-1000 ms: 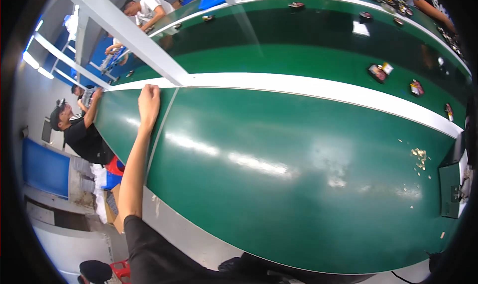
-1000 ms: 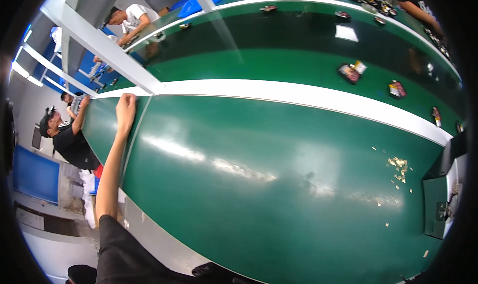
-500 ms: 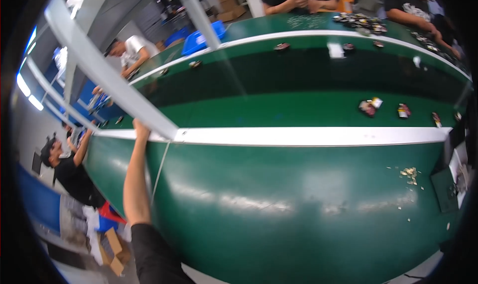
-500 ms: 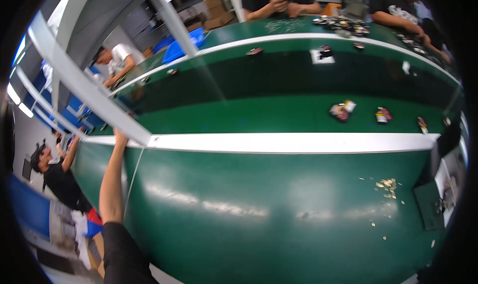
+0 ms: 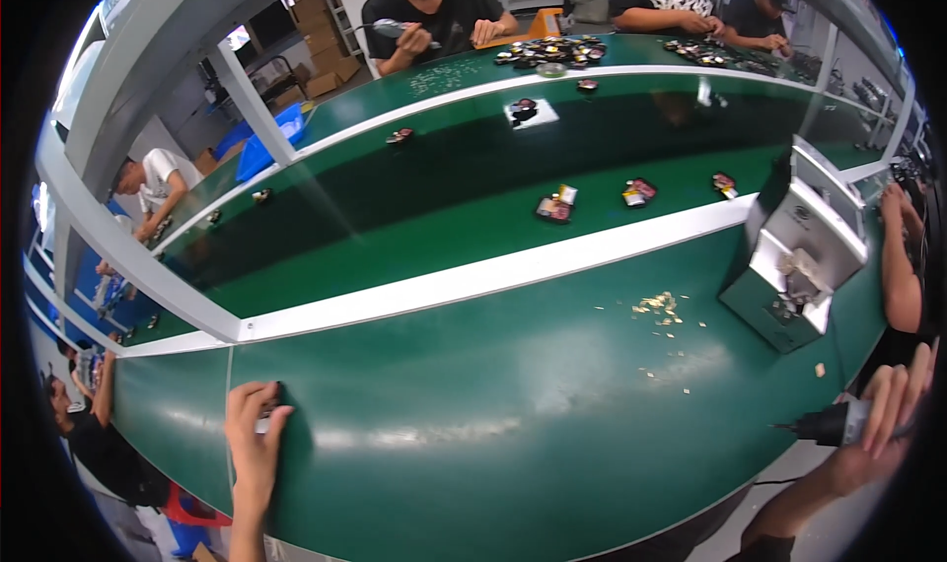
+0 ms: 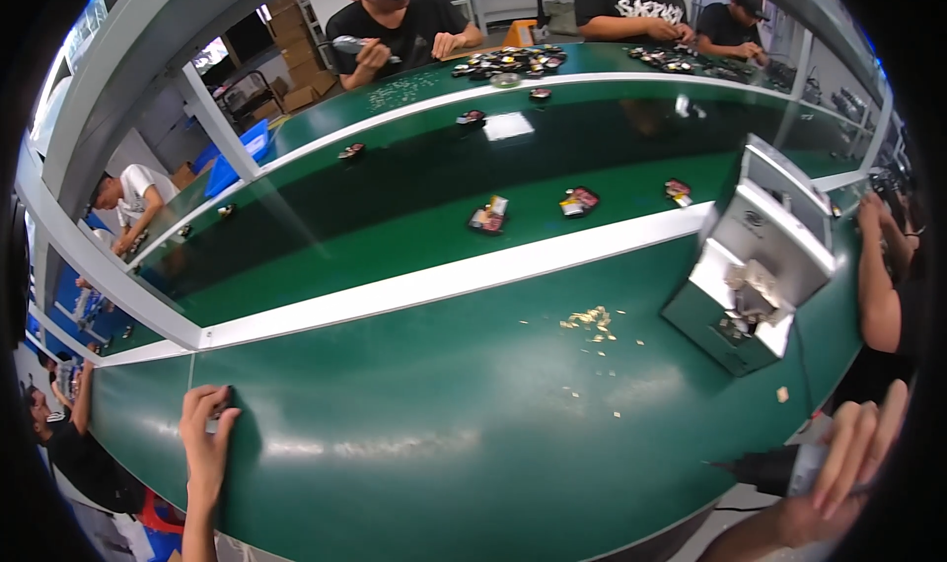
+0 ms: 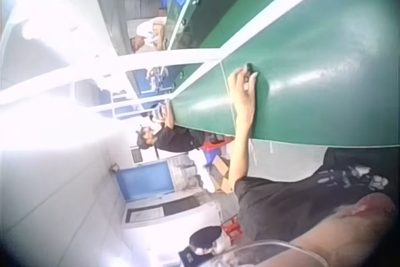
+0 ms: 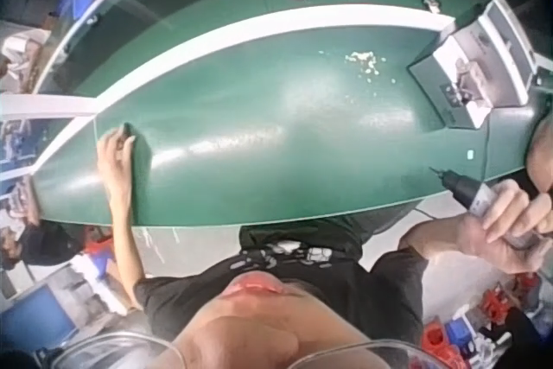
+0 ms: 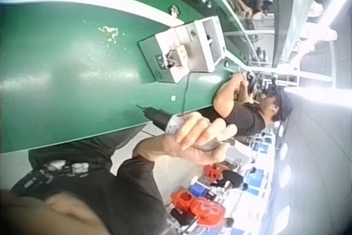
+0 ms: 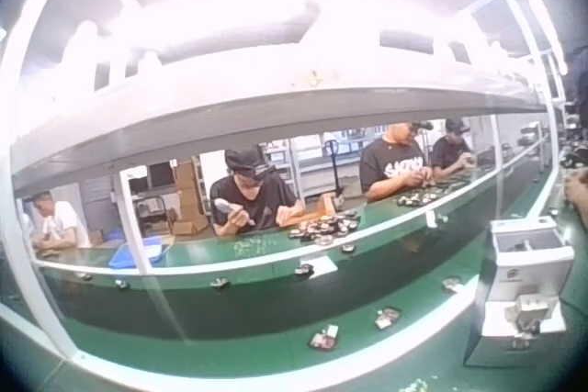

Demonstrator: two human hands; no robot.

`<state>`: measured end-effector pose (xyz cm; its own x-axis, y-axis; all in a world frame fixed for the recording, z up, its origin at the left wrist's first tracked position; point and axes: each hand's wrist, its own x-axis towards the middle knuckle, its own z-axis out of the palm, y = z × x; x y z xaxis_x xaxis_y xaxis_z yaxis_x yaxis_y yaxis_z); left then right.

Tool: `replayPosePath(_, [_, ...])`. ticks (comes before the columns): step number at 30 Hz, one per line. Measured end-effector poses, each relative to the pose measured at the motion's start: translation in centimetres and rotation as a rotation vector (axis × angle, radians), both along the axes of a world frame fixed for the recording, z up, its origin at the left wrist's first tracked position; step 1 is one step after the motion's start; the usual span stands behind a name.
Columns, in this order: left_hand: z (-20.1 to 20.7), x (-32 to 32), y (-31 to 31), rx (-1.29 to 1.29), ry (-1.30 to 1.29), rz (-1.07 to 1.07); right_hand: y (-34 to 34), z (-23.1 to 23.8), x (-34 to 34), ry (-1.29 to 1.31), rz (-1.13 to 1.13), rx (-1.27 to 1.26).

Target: Using an electric screwdriver to fasten screws into a small electronic component on an assembly line.

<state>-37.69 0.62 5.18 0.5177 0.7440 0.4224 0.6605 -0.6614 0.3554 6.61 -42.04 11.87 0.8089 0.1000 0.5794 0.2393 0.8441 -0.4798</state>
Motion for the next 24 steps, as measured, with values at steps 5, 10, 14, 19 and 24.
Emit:
replayPosePath(5, [2.8, 14.4, -4.8, 0.001, 0.214, -0.740, 3.5, 2.4, -0.6, -0.230, 0.252, -0.024])
replayPosePath(10, [2.4, 23.3, -9.4, 0.024, 0.199, -1.193, 4.8, 2.7, -1.1, -0.257, 0.252, -0.046])
replayPosePath(14, [2.0, 26.9, -12.6, 0.113, 0.160, -1.293, 4.9, 3.2, -1.3, -0.259, 0.288, -0.066])
replayPosePath(19, [1.0, 28.5, -14.7, 0.129, 0.009, -1.346, 6.6, 2.8, -0.3, -0.345, 0.399, -0.172])
replayPosePath(24, [-0.8, 28.5, -15.1, 0.287, -0.074, -1.296, 9.3, 0.6, 0.1, -0.411, 0.492, -0.315])
